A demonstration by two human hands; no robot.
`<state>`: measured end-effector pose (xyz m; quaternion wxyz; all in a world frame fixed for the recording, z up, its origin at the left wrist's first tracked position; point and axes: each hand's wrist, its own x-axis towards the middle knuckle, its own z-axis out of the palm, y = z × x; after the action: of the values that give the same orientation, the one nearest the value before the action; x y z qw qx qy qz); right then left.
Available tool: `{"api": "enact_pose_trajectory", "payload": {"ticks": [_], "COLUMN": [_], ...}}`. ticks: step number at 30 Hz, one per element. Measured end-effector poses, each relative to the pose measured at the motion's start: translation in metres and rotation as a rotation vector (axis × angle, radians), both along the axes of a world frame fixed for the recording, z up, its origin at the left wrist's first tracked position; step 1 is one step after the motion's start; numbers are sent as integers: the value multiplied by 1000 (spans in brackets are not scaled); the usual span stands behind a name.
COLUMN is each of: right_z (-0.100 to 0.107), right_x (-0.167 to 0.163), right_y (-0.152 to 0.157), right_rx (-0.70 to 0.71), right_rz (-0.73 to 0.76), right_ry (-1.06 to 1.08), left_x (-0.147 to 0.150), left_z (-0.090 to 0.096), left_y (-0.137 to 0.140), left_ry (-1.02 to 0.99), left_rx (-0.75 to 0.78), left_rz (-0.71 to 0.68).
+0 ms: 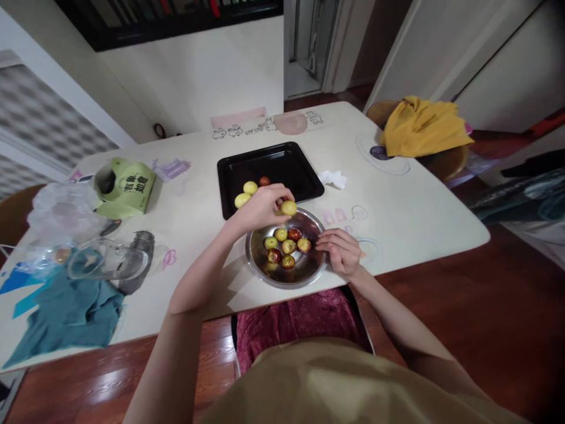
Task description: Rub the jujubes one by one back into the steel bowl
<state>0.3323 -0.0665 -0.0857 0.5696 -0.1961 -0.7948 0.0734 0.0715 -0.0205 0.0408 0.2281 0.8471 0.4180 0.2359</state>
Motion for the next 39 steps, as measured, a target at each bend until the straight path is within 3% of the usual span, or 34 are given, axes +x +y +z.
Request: {"api": "enact_pose_trajectory", "payload": {"ticks": [5, 10, 16, 24, 34, 39], "right_z": [2, 3, 1, 1, 1, 2], "right_x": [0, -2, -2, -1, 0, 1], "right_y": [0, 0, 0, 0, 0, 0], "right_rx": [13, 43, 44, 37, 39, 28], "right_rz": [5, 1, -12, -9, -20, -8], "right_ry": [-12, -1, -5, -8, -30, -40], "left_x": [19, 28, 38, 51, 60, 49], "left_z": [11, 4, -10, -16, -17, -2], "left_y": [-24, -30, -38, -55, -61, -56], "left_ry": [108, 276, 489, 627, 701, 617], "left_rx": [-118, -101, -89, 2, 18, -9], "left_rz": [-306, -403, -369, -341, -326, -318]}}
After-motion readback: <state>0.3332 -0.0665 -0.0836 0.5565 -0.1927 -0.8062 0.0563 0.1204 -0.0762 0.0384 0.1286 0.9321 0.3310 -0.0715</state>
